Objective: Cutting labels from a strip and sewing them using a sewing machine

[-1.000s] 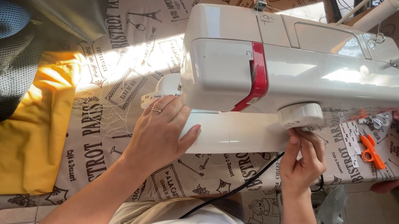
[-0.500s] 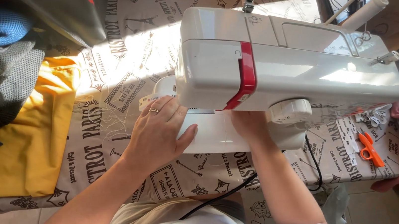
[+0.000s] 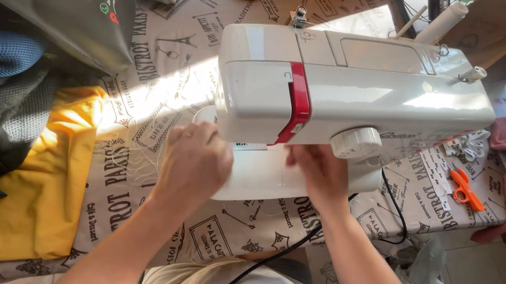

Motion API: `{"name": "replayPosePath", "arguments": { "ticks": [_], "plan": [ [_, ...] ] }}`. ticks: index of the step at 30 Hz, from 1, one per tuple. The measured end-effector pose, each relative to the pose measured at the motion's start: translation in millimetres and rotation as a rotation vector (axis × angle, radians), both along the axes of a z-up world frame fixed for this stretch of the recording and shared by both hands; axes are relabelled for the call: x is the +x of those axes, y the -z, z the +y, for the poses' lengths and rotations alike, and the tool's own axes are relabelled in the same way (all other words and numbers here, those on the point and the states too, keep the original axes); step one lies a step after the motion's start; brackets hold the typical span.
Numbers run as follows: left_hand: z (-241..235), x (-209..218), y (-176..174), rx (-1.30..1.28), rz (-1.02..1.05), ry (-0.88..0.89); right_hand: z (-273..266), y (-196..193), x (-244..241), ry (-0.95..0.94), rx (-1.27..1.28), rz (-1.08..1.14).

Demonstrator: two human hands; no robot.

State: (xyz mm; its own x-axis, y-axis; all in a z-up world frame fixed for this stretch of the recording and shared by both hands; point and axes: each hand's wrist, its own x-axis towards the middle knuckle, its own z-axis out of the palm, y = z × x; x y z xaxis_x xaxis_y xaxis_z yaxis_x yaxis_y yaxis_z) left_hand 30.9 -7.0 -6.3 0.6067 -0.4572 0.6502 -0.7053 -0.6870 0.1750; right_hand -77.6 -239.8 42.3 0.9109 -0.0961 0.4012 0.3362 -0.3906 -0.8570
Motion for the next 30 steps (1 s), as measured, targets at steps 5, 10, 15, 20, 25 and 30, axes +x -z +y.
{"name": "replayPosePath", "arguments": {
  "ticks": [5,10,15,20,25,30],
  "plan": [
    [-2.4,17.6,-37.0,-0.029,0.324,0.052,-22.0,3.5,-68.7,-0.253,-0.236,0.059],
    [-14.6,34.4,-26.5,-0.017,0.418,0.032,-89.1,-11.1,-121.1,-0.382,-0.412,0.282],
    [-26.6,15.5,-49.0,-0.166,0.763,-0.012,-231.2,-8.0,-154.9,0.508,-0.516,0.425],
    [-24.1,-2.7,-53.2,-0.252,0.926,-0.069,-383.1,26.3,-160.0,1.073,-0.679,0.407],
    [-21.4,-16.1,-87.7,-0.279,1.122,-0.266,-435.2,60.3,-146.5,1.095,-0.594,0.707],
    [26.4,3.3,-38.2,-0.281,0.955,-0.071,-382.2,37.4,-157.2,1.131,-0.496,0.423]
  ]
}}
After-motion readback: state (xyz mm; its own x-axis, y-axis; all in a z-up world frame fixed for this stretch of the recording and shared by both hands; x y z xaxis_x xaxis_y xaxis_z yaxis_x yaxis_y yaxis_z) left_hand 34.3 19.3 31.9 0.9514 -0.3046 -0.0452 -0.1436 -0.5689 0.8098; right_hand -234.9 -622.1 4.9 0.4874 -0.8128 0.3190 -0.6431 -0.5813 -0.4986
